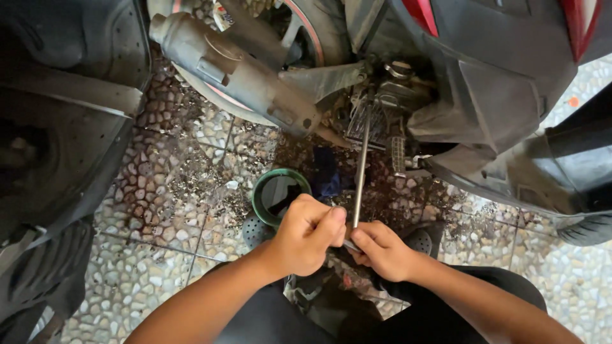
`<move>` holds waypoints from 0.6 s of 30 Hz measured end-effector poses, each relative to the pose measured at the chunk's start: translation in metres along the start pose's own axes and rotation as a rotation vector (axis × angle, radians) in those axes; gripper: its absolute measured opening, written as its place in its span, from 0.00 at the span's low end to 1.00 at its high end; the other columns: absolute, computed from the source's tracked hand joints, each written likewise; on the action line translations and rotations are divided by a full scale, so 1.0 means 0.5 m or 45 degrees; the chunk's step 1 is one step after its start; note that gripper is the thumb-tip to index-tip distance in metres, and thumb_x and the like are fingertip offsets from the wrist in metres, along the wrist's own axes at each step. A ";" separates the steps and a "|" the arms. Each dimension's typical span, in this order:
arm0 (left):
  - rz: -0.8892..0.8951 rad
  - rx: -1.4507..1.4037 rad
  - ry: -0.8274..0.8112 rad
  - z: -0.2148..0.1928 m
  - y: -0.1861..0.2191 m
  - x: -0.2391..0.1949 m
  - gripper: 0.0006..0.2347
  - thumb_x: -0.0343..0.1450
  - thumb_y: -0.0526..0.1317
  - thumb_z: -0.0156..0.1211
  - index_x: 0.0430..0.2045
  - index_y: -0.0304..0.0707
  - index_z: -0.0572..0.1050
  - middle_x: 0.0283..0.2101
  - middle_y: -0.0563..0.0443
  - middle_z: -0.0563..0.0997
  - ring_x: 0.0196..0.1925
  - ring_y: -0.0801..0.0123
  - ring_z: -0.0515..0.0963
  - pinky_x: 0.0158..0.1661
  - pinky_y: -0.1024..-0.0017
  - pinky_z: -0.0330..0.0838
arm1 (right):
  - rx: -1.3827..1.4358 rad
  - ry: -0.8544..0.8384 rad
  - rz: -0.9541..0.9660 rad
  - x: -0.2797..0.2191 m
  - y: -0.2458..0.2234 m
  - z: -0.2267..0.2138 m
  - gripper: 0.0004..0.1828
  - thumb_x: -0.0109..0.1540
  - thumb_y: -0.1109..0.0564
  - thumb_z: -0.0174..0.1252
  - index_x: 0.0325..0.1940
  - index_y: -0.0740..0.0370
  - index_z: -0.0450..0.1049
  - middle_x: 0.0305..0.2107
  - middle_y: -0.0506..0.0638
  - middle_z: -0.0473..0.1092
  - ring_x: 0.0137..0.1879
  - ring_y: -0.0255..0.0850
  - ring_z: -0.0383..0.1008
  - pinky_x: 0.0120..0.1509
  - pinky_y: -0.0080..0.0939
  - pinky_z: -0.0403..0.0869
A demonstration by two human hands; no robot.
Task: The person sits on the floor beside a red scooter and uses an L-shaped socket wrench to loosen and remove a bolt from the engine area, handling the removed bolt and a small metal part. They then reposition the wrench and continue turning bolts on the engine casing.
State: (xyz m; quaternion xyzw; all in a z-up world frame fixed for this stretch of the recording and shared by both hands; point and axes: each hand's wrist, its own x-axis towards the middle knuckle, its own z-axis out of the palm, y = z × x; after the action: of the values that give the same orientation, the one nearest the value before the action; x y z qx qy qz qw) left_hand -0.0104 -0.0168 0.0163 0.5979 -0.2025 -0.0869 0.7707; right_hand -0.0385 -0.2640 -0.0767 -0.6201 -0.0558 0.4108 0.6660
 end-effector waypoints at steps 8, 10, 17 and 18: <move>-0.143 -0.382 0.160 0.022 -0.077 -0.046 0.23 0.81 0.42 0.41 0.10 0.35 0.60 0.14 0.55 0.63 0.15 0.69 0.63 0.24 0.66 0.65 | -1.050 -0.109 -0.049 -0.024 -0.184 0.022 0.22 0.68 0.43 0.52 0.37 0.65 0.74 0.18 0.57 0.72 0.25 0.54 0.75 0.32 0.49 0.74; -0.197 -0.574 0.253 0.029 -0.086 -0.058 0.24 0.82 0.43 0.40 0.10 0.38 0.57 0.13 0.57 0.60 0.14 0.69 0.59 0.23 0.65 0.64 | -1.058 -0.151 0.067 -0.025 -0.233 0.045 0.22 0.65 0.41 0.54 0.38 0.64 0.75 0.18 0.58 0.73 0.24 0.55 0.77 0.31 0.50 0.75; -0.269 -1.116 1.016 0.059 -0.100 -0.060 0.23 0.79 0.48 0.43 0.10 0.45 0.53 0.12 0.59 0.48 0.12 0.72 0.45 0.18 0.68 0.48 | -1.194 -0.246 0.308 0.000 -0.258 0.070 0.30 0.67 0.37 0.52 0.25 0.66 0.70 0.20 0.59 0.78 0.29 0.54 0.80 0.35 0.50 0.78; -0.312 -1.200 1.167 0.066 -0.106 -0.060 0.23 0.78 0.49 0.44 0.10 0.46 0.52 0.12 0.60 0.47 0.12 0.73 0.43 0.18 0.69 0.46 | -1.277 -0.272 0.307 0.002 -0.250 0.066 0.32 0.68 0.37 0.52 0.22 0.67 0.70 0.19 0.60 0.76 0.29 0.57 0.79 0.36 0.52 0.77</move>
State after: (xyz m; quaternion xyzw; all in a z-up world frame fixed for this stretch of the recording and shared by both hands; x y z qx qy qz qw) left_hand -0.0455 -0.0491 -0.0341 0.1924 0.2744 0.0099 0.9421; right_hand 0.0025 -0.2244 0.0395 -0.8193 -0.2413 0.4685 0.2260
